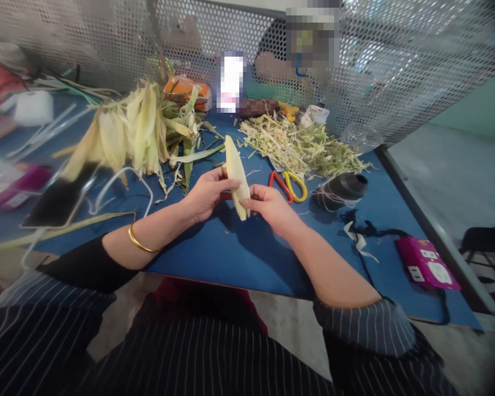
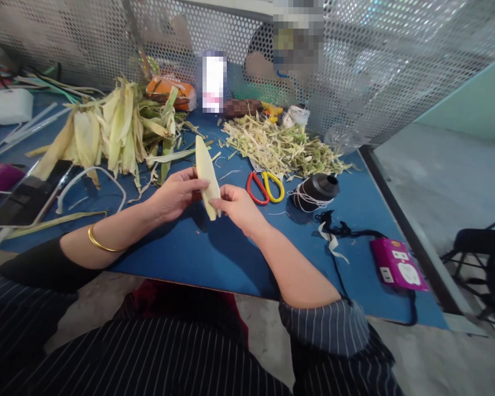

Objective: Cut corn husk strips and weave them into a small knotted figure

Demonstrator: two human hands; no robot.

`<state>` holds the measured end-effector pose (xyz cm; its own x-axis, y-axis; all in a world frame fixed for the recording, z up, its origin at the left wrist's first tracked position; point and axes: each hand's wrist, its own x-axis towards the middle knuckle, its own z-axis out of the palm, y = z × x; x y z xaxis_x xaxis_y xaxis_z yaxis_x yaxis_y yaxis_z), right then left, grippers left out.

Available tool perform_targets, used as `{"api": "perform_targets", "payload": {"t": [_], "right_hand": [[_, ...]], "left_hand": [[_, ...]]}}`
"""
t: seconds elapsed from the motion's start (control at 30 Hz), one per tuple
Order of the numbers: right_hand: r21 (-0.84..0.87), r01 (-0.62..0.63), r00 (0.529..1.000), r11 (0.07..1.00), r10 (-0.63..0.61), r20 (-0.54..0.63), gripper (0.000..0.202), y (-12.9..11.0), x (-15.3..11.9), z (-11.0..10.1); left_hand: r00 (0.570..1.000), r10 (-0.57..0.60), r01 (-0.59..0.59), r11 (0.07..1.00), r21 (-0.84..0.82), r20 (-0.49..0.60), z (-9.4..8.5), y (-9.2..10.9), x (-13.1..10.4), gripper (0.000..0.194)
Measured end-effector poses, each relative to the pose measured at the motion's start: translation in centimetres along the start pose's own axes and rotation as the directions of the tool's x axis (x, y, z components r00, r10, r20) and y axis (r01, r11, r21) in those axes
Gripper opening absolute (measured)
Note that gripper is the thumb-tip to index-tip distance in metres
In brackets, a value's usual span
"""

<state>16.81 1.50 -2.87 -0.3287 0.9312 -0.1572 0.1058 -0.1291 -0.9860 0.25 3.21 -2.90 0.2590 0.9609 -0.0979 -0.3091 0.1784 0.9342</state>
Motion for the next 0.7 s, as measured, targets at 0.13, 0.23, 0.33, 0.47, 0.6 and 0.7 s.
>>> {"api": "perform_targets", "payload": {"t": [0.13, 0.23, 0.33, 0.47, 0.6, 0.7], "right_hand": [[0.007, -0.016, 1.0, 1.0, 0.016, 0.004, 0.025, -0.2, 0.1, -0.1], [0.049, -0.021, 1.0, 0.999, 0.021, -0.012, 0.024, -0.4, -0.2, 0.1], [0.089, -0.015, 1.0, 0.996, 0.014, 0.013, 0.025, -0.4, -0.5, 0.3], [0.023, 0.027, 1.0, 0.999, -0.027, 0.013, 0.024, -0.2, -0.5, 0.4], [-0.05, 0.035, 0.999, 0.998, -0.035, -0.002, 0.024, 0.1, -0.1, 0.2], [-0.083, 0.016, 1.0, 0.996, -0.017, -0.014, 0.026, 0.1, 0.0, 0.0]], "left_hand": [[0.992, 0.09, -0.092, 0.996, -0.017, -0.092, -0.6, 0.6, 0.5, 0.02], [0.968, 0.218, -0.21, 0.975, 0.078, -0.125, -0.7, 0.7, 0.6, 0.022], [0.944, 0.285, -0.258, 0.951, 0.168, -0.164, -0.6, 0.6, 0.5, 0.02], [0.952, 0.252, -0.224, 0.96, 0.166, -0.173, -0.6, 0.4, 0.6, 0.019], [0.973, 0.171, -0.159, 0.983, 0.091, -0.153, -1.0, 0.6, 1.0, 0.018], [0.958, 0.209, -0.202, 0.978, 0.053, -0.195, -1.4, 0.8, 1.3, 0.017]]}}
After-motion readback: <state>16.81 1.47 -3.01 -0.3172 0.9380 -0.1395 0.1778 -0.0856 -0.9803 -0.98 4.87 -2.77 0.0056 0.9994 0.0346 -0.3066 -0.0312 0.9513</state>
